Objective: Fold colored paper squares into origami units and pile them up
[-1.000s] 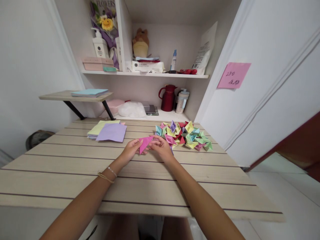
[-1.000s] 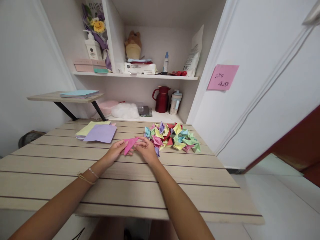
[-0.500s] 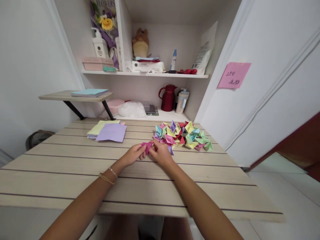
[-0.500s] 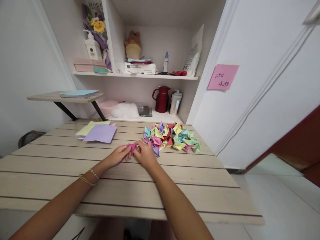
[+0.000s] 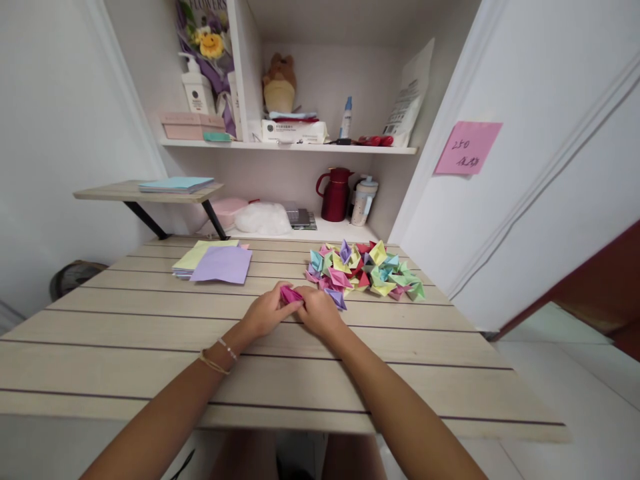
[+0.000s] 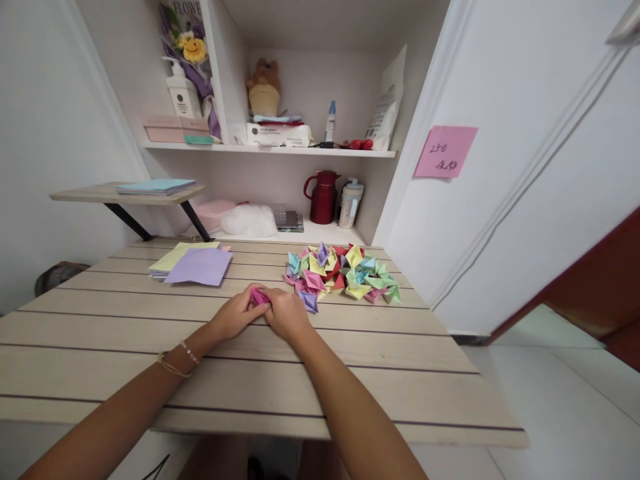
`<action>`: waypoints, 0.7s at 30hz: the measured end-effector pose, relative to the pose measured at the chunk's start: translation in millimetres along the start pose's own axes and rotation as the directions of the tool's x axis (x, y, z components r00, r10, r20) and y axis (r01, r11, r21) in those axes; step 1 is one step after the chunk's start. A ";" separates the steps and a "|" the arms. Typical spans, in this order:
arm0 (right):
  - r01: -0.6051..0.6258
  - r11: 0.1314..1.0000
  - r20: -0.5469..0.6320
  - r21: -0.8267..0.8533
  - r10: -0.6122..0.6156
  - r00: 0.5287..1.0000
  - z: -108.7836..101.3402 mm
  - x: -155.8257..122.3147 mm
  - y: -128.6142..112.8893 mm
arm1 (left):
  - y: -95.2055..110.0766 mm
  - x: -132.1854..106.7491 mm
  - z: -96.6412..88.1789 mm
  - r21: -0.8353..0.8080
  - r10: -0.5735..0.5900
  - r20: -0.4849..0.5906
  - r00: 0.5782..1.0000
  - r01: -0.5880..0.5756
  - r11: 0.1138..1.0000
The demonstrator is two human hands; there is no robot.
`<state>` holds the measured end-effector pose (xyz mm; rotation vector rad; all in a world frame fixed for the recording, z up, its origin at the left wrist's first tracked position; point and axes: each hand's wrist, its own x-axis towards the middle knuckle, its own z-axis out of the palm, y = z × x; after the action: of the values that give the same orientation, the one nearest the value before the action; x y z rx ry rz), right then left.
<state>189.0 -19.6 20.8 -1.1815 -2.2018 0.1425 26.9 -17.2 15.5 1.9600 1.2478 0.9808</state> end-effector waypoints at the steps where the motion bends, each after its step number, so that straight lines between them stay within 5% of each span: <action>1: -0.029 0.999 -0.007 -0.014 0.029 1.000 0.7 0.2 0.1 | 1.4 -0.4 -1.3 0.072 0.010 -0.037 0.999 -0.007 0.997; 6: -0.136 0.991 -0.055 0.012 0.136 0.989 5.8 1.8 3.8 | 7.0 -2.9 -3.6 0.237 0.050 0.006 0.999 -0.050 0.970; 12: -0.140 0.925 -0.042 0.353 0.166 0.985 12.8 4.9 12.6 | 11.3 -6.9 -0.9 0.220 0.045 0.083 0.995 -0.063 0.974; 17: -0.257 0.697 0.131 0.670 0.230 0.964 14.9 5.5 19.0 | 8.9 -1.5 0.1 -0.123 0.053 0.038 0.998 -0.048 0.991; 21: -0.307 0.655 0.147 0.691 0.289 0.946 16.6 5.2 22.3 | 6.6 4.2 -0.7 -0.313 0.042 -0.060 0.997 -0.058 0.948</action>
<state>193.3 0.9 1.8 -1.0538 -1.6645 1.0569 30.7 -15.7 22.3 1.7328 1.0010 1.1845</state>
